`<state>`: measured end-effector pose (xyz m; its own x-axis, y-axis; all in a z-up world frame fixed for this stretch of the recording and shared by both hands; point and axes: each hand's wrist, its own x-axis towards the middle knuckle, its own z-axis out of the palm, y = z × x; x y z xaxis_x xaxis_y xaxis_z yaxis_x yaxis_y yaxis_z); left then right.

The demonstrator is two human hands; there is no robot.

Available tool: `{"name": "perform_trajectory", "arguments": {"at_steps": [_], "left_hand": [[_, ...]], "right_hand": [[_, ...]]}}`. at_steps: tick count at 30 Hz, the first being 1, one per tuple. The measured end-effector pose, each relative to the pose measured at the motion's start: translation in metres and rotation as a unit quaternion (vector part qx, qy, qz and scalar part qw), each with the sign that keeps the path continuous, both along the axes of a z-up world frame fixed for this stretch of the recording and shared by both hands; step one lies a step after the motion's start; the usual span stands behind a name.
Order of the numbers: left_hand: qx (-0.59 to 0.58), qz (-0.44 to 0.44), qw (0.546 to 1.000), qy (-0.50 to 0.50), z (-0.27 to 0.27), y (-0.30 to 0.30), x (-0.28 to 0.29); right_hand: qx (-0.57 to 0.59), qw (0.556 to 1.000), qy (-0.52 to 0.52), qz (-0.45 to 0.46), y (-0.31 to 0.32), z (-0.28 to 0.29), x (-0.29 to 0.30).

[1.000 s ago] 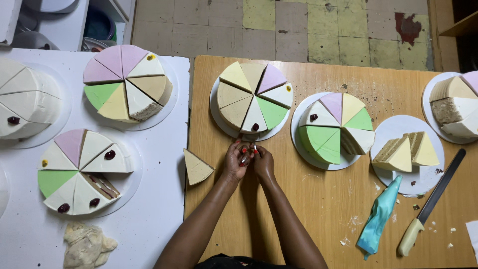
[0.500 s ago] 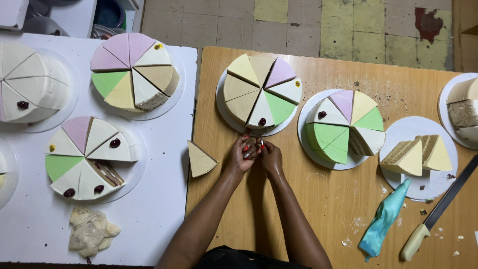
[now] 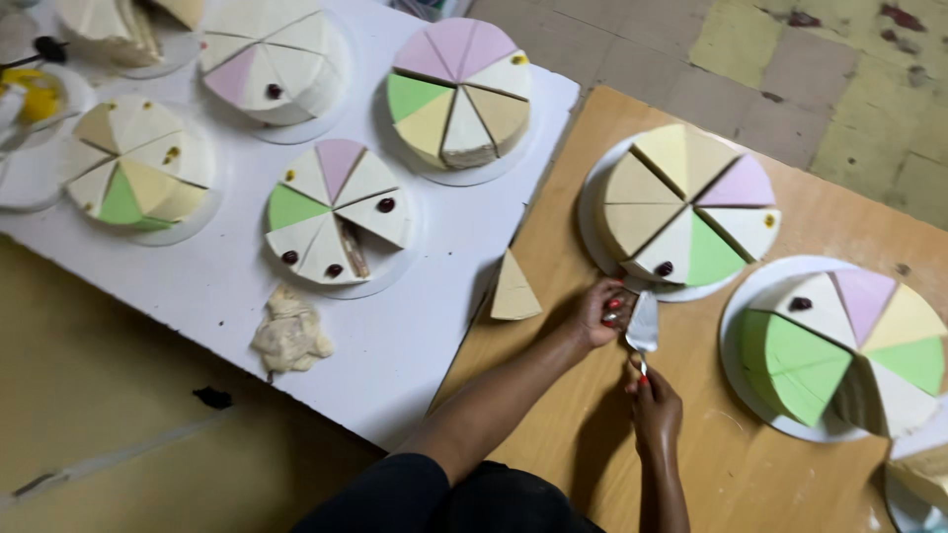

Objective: The person prepares cake slices by using a cake server to lift individual slices from round cakes and placing them onto plates, while using a cloth to wipe the server between uses.

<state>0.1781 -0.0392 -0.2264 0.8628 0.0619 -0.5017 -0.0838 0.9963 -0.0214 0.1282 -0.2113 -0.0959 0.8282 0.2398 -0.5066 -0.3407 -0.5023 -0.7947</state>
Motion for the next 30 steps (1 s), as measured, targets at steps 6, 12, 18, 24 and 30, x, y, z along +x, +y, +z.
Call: {"name": "perform_trajectory", "arguments": {"at_steps": [6,12,18,24,30], "left_hand": [[0.018,-0.021,0.999,0.018,0.01,-0.002,0.002],[0.199,-0.104,0.971,0.085,0.146,-0.02,-0.107],[0.599,-0.246,0.758,0.078,0.096,0.015,-0.328],[0.89,-0.177,0.189,0.376,0.143,0.163,-0.479],[0.92,-0.091,0.014,0.381,0.092,0.251,-0.541]], "right_hand": [[-0.034,0.999,0.021,0.008,-0.076,-0.003,-0.067],[0.083,0.995,-0.007,0.056,-0.179,-0.114,-0.11],[-0.164,0.977,-0.119,-0.06,-0.185,-0.071,-0.14],[-0.241,0.927,-0.221,-0.184,-0.206,-0.041,-0.155],[-0.222,0.915,-0.244,-0.233,-0.2,-0.044,-0.155]]}}
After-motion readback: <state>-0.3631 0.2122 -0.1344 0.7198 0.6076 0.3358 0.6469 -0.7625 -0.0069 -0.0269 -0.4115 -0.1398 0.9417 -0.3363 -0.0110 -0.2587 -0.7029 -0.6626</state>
